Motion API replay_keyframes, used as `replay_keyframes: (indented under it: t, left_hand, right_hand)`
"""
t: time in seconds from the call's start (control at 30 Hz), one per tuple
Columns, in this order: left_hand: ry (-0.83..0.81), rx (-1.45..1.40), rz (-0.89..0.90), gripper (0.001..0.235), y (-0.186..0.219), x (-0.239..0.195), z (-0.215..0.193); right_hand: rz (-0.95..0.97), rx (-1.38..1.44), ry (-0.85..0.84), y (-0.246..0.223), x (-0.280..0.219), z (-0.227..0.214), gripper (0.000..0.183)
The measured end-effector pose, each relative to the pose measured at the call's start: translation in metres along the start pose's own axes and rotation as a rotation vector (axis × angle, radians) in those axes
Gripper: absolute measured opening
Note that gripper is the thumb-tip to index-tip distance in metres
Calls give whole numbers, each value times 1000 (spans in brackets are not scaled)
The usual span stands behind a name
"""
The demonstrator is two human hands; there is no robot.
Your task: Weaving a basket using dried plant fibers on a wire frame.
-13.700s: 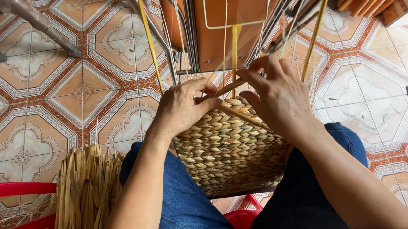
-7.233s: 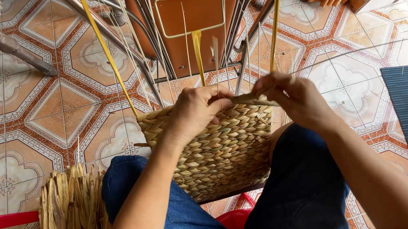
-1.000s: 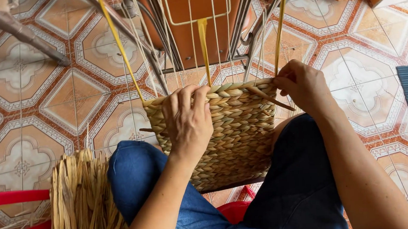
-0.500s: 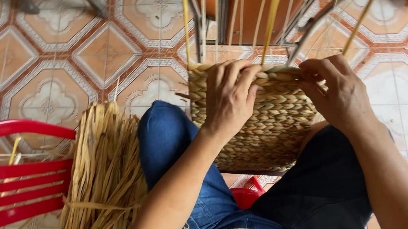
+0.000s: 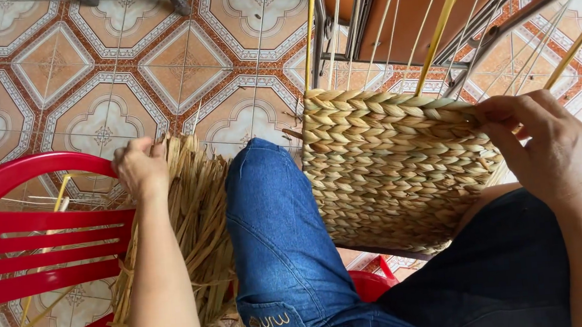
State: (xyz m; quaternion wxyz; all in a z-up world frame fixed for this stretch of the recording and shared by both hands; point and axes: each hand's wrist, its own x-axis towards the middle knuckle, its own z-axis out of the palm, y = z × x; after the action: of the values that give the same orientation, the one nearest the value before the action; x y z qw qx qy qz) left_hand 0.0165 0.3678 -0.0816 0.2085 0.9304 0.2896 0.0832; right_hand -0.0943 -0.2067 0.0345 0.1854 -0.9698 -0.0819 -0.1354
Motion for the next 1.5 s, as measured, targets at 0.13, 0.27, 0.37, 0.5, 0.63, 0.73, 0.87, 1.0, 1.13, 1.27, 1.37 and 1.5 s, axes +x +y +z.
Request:
replay_keyframes:
  t: [0.13,0.27,0.37,0.5,0.63,0.73,0.87,1.0,1.13,1.27,1.37,1.5]
  left_hand:
    - [-88,235,-24,17,-15,1,4]
    - [-70,139,71,15,-35,13,16]
    - [25,-172,117,17,-47,22,13]
    - [18,-108,140,21,-18,12,6]
    - [-229,160,34,35,-8,11,29]
    - [-86,172,279,24,-1,22,37]
    - [-150,-294,378,21,71,-1,-25]
    - [-583,-1014,643,10,164,-60,-99]
    - [-749,-1008,910,8,242,-131,-108]
    - [-1001,-1125,1015,13,296,-189,-72]
    - [-1187,-1306,900,25,319,-211,-56]
    - [-1099,-1409,739,30,320,-211,-21]
  right_hand:
    - [64,28,16,1,-1,-2,18]
    - [55,73,38,5,-4,-2,12]
    - [78,110,25,3,-4,-3,12]
    - [71,98,24,1,-2,-5,11]
    - [72,87,33,5,-4,-3,10]
    - [74,64,35,2,-2,-6,10]
    - [37,94,98,-2,-2,-7,10]
    - [32,113,355,-16,-4,-7,5]
    - [-13,462,315,-54,9,-5,9]
    - [-7,972,142,-72,17,12,24]
    - [117,1263,205,-53,19,32,16]
    - [254,1590,329,-47,27,4,13]
